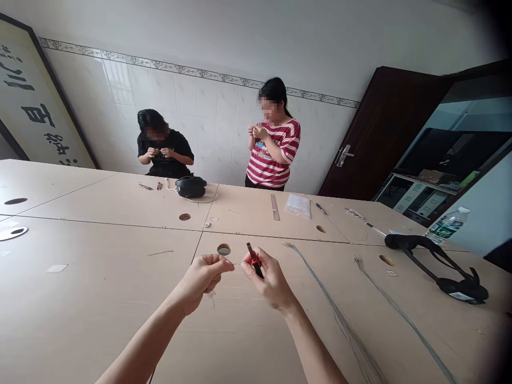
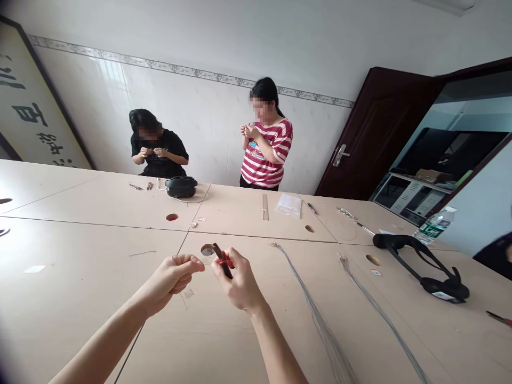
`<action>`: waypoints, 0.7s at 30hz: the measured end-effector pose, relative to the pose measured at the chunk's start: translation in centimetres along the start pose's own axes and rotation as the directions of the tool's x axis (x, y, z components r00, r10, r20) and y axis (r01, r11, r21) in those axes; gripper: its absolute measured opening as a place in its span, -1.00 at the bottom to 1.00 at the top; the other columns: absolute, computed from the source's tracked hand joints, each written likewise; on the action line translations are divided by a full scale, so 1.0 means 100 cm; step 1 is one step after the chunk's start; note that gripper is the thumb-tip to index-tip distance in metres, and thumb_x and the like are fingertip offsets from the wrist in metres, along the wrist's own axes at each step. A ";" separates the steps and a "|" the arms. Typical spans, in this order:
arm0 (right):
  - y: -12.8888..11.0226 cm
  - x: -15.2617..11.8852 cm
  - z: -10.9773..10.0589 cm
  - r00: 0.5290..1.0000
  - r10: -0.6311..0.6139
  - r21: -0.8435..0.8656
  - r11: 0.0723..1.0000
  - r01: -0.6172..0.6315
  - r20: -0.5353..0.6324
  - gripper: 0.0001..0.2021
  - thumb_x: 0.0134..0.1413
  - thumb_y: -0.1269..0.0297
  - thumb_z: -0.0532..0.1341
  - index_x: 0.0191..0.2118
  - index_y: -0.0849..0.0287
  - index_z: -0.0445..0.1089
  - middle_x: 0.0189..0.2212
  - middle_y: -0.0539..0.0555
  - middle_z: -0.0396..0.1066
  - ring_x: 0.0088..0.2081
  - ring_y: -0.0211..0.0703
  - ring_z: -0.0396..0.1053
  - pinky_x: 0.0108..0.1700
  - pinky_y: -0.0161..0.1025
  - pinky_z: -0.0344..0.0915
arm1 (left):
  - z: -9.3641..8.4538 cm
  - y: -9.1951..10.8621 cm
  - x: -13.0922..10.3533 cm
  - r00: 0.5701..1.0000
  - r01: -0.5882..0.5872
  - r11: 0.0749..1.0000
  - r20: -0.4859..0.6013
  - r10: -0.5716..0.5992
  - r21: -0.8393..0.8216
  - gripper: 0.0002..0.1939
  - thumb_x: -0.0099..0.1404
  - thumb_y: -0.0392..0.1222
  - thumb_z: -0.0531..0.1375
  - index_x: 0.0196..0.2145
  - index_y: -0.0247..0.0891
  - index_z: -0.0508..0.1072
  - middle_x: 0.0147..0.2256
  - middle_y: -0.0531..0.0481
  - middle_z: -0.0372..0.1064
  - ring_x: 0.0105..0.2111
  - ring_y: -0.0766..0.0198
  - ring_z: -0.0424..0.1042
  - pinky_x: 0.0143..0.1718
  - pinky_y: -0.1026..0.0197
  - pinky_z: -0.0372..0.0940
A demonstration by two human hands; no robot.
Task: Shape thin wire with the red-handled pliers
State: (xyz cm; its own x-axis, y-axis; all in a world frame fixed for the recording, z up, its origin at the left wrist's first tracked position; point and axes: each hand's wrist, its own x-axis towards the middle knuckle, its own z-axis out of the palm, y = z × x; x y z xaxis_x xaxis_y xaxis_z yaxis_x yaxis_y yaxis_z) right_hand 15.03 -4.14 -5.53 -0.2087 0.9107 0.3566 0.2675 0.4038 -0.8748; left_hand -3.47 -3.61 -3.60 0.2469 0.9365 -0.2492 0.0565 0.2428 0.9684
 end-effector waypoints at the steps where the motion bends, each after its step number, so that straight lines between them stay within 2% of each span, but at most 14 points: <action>1: -0.001 0.001 0.000 1.000 -0.002 -0.007 1.000 0.002 0.022 -0.87 0.17 0.20 0.16 -0.34 0.14 0.29 -0.48 -0.05 0.25 -0.42 -0.27 0.19 -0.32 -0.32 0.19 | -0.001 0.000 0.000 1.000 0.008 1.000 0.010 -0.008 -0.006 -0.79 0.11 -0.09 0.23 -0.49 -0.25 0.31 -0.65 0.27 -0.25 -0.60 0.44 -0.31 -0.55 0.25 -0.32; 8: -0.003 0.001 0.002 0.996 0.027 -0.020 0.999 -0.025 0.079 -0.85 0.16 0.18 0.18 -0.29 0.16 0.32 -0.43 -0.03 0.30 -0.40 -0.27 0.23 -0.31 -0.33 0.21 | -0.003 0.000 0.000 0.998 0.029 0.999 0.061 -0.028 -0.018 -0.81 0.11 -0.11 0.22 -0.49 -0.27 0.33 -0.65 0.27 -0.25 -0.61 0.45 -0.30 -0.55 0.24 -0.34; 17: 0.000 -0.001 0.005 0.993 -0.019 -0.075 0.997 0.028 0.113 -0.85 0.21 0.20 0.13 -0.33 0.14 0.26 -0.43 -0.04 0.24 -0.40 -0.27 0.17 -0.33 -0.32 0.17 | -0.005 -0.003 0.003 0.995 0.010 1.000 0.103 -0.007 -0.023 -0.77 0.13 -0.13 0.26 -0.52 -0.27 0.30 -0.65 0.27 -0.23 -0.63 0.48 -0.27 -0.59 0.29 -0.30; 19: 0.001 0.000 0.005 0.995 -0.030 -0.099 0.994 0.040 0.097 -0.84 0.22 0.20 0.12 -0.35 0.13 0.24 -0.44 -0.04 0.23 -0.40 -0.26 0.16 -0.33 -0.32 0.16 | -0.004 -0.003 0.003 0.996 -0.034 0.999 0.080 0.034 -0.007 -0.77 0.16 -0.09 0.26 -0.50 -0.29 0.36 -0.65 0.26 -0.18 -0.65 0.49 -0.21 -0.62 0.33 -0.24; 21: 0.002 0.000 0.004 0.997 -0.042 -0.130 0.990 0.051 0.071 -0.84 0.22 0.20 0.11 -0.36 0.13 0.22 -0.44 -0.04 0.22 -0.40 -0.25 0.17 -0.33 -0.31 0.15 | -0.004 -0.003 0.003 0.996 -0.083 0.997 0.023 0.083 -0.011 -0.76 0.22 -0.04 0.23 -0.39 -0.29 0.46 -0.64 0.21 0.01 -0.65 0.48 0.00 -0.60 0.36 -0.02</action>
State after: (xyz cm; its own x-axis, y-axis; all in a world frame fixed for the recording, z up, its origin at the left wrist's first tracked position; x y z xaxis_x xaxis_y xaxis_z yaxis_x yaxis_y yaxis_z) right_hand 14.67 -4.03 -5.88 -0.2863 0.8843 0.3689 0.3761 0.4578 -0.8056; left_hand -3.82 -3.28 -3.96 0.2732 0.9472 -0.1677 0.0250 0.1673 0.9856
